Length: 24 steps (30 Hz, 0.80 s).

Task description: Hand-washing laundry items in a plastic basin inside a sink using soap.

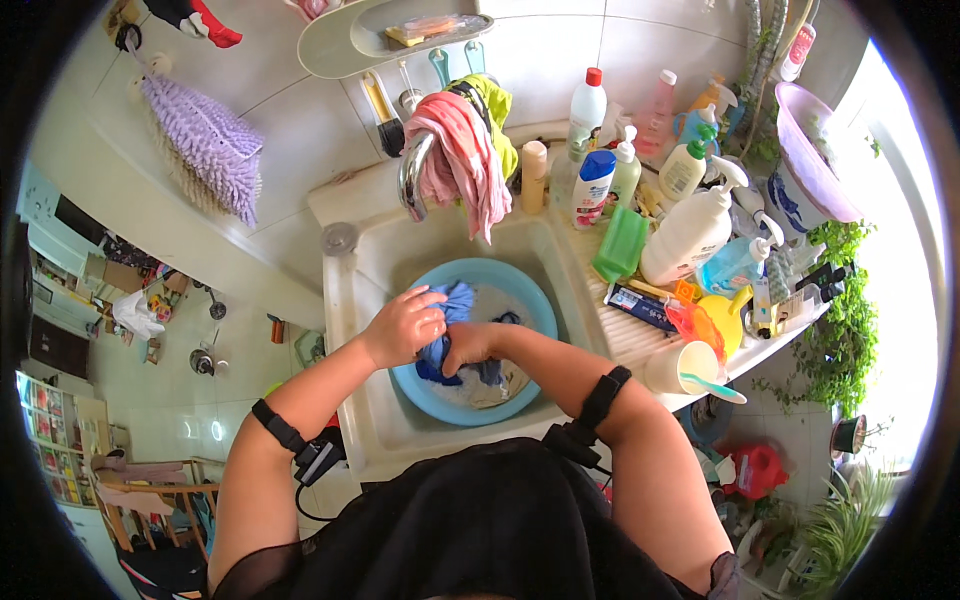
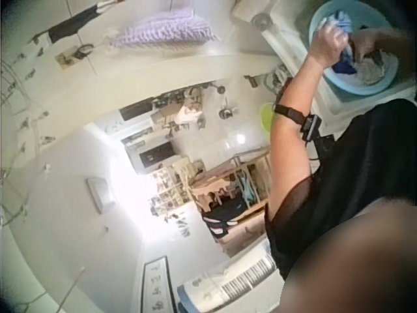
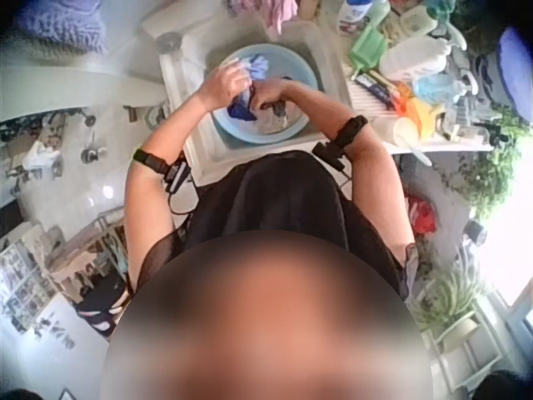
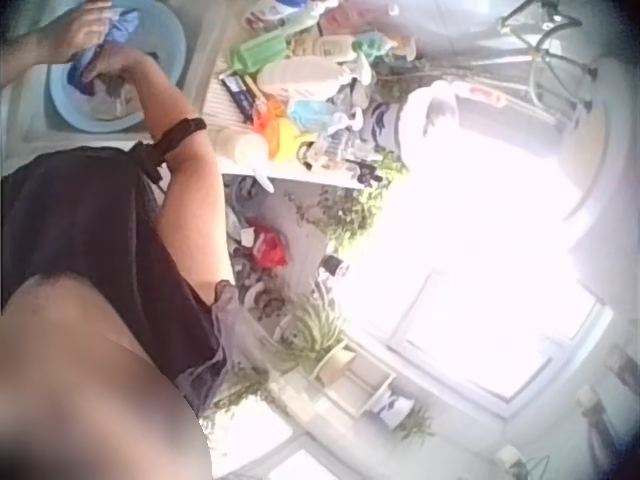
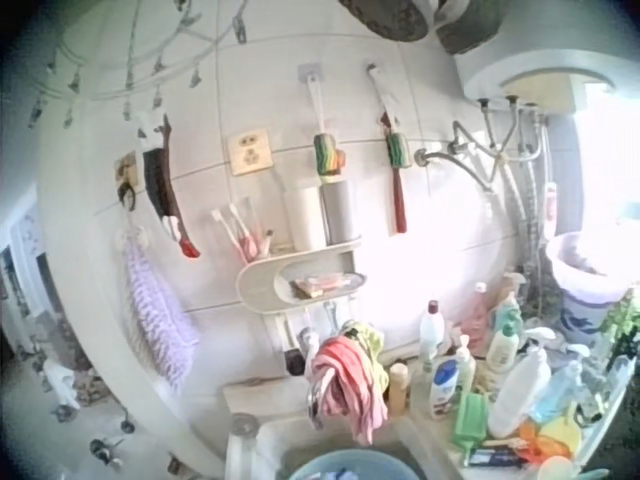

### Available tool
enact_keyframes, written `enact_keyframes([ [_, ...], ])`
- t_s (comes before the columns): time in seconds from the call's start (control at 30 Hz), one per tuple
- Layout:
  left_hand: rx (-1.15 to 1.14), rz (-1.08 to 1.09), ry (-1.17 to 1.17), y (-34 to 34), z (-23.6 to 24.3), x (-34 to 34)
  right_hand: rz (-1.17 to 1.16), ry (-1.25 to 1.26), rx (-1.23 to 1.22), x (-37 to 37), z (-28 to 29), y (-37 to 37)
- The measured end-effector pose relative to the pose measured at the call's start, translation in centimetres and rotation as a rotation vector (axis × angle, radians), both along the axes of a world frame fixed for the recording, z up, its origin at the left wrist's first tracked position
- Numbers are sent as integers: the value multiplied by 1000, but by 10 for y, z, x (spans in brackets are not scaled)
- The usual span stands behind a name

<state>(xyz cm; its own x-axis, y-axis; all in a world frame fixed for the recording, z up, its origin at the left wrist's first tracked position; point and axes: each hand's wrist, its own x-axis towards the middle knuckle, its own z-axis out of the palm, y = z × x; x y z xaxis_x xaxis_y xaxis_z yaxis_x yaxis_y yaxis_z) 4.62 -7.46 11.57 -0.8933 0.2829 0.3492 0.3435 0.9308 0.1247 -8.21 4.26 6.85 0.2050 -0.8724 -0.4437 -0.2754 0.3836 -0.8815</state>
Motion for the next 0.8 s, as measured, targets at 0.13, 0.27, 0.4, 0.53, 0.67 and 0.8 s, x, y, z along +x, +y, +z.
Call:
enact_keyframes([
  [0.13,219,432,-210,13,-28,-7,-63,743,-177,0,11,-3],
  [0.27,622,805,-223,30,-48,-14,-219,877,-269,-1,9,0],
  [0.4,1464,877,-339,33,-84,-12,-270,1017,-480,-6,-13,-5],
  [0.53,2443,643,-598,51,-65,-17,-526,904,-753,-11,-22,-10],
  [0.67,2412,660,-656,46,-72,-11,-587,866,-657,-7,-37,-12],
  [0.8,2374,726,-635,47,-62,-11,-563,799,-369,-7,-36,-14],
])
